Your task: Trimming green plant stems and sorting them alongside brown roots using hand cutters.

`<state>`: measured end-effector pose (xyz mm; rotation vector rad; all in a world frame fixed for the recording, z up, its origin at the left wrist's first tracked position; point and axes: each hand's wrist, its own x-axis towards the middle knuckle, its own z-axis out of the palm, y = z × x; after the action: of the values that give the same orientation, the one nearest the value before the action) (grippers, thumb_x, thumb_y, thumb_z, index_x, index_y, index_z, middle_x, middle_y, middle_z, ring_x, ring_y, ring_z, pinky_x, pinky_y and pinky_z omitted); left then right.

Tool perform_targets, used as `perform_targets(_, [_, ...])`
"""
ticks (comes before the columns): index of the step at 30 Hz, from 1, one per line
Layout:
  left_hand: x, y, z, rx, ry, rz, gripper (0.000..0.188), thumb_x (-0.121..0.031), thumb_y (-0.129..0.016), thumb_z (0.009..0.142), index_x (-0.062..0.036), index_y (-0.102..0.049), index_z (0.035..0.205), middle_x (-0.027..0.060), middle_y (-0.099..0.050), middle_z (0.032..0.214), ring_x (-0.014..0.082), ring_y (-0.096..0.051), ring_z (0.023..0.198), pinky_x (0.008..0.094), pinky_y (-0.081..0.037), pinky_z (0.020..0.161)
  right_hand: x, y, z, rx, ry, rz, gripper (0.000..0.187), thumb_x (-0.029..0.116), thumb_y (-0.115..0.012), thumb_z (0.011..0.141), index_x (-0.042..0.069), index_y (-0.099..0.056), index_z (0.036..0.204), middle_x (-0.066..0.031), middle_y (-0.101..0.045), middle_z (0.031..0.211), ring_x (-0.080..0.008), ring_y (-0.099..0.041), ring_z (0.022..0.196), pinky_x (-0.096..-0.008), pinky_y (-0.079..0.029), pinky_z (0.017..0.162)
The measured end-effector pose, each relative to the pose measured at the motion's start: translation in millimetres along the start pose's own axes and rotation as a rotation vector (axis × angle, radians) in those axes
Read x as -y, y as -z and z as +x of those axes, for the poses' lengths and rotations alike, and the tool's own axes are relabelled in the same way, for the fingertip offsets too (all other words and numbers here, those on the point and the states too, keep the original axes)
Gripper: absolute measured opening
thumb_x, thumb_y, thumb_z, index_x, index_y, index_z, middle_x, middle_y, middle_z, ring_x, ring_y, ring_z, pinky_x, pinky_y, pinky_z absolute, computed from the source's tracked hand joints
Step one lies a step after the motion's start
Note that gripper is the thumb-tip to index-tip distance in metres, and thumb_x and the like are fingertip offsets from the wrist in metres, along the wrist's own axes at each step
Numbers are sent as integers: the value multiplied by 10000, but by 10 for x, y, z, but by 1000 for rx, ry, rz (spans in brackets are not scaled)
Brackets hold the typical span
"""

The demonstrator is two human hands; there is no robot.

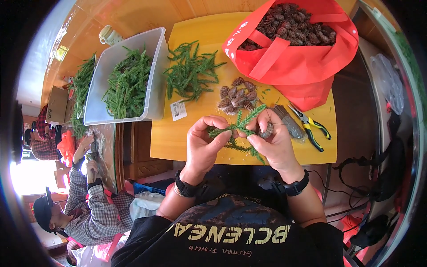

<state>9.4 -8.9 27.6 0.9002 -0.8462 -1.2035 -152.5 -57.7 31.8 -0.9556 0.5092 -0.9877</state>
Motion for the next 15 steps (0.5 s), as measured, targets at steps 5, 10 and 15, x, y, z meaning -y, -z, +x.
perform_targets(5, [-23, 59, 3, -97, -45, -2, 160, 115, -586, 794, 5, -546, 902, 77, -577, 916, 162, -606, 815, 301, -514, 795, 215, 18, -59, -100, 170, -466, 155, 0, -487, 812, 36, -413, 943, -112, -475, 1025, -139, -459, 898, -278, -377, 799])
perform_targets(10, [-24, 63, 13, -158, -161, 87, 156, 115, -588, 796, 8, -553, 904, 78, -578, 923, 159, -604, 813, 302, -519, 784, 514, -232, -245, 63, 357, -1099, 209, 24, -509, 829, -17, -547, 1031, -141, -436, 987, -219, -488, 811, -260, -415, 698])
perform_targets(15, [-21, 18, 11, -167, -239, 139, 151, 113, -589, 797, 15, -551, 906, 89, -572, 949, 148, -587, 847, 306, -520, 788, 499, -344, -292, 177, 216, -1034, 317, 5, -656, 762, -7, -604, 1075, -85, -491, 935, -165, -576, 780, -273, -463, 693])
